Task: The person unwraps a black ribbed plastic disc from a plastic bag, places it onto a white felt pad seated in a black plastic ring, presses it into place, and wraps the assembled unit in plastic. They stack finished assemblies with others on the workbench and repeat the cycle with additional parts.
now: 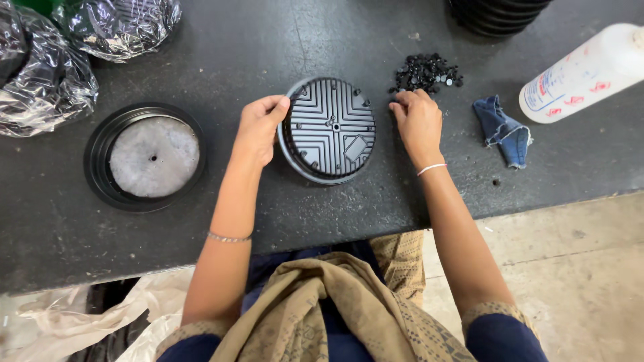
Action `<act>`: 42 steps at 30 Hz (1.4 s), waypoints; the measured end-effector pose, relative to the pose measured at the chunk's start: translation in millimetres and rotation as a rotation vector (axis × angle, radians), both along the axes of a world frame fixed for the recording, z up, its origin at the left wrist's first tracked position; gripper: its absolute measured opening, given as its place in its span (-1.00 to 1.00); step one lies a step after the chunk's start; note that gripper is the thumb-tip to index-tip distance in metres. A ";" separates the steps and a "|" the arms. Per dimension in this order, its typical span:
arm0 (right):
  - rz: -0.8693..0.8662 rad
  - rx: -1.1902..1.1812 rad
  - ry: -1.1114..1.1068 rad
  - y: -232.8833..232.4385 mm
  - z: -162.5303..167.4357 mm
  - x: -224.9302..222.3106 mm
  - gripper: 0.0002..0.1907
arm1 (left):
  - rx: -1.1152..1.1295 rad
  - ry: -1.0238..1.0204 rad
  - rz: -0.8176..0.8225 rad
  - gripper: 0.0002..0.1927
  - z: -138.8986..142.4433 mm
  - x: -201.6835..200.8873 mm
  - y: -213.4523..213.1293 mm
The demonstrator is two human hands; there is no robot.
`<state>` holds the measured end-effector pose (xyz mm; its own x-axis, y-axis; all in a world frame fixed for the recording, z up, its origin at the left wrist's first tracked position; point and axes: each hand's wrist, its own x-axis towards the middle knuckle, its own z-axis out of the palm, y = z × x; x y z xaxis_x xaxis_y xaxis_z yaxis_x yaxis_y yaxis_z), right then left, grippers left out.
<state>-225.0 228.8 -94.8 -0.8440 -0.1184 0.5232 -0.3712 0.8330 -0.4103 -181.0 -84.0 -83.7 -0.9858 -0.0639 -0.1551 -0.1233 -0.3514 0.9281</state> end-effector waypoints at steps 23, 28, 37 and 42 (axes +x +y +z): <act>0.382 -0.105 -0.250 -110.7 49.0 38.4 -0.81 | -0.704 0.079 0.350 -0.54 -43.7 -33.3 -5.0; 0.362 -0.045 -0.270 -128.0 57.5 40.2 -0.81 | -0.714 0.069 0.365 -0.56 -43.2 -32.5 -6.3; 0.385 0.028 -0.241 -130.2 54.7 40.2 -0.82 | -0.691 0.053 0.344 -0.59 -41.4 -30.8 -7.8; 0.391 0.111 -0.225 -132.4 58.8 41.4 -0.82 | -0.675 0.014 0.302 -0.60 -40.2 -30.0 -8.9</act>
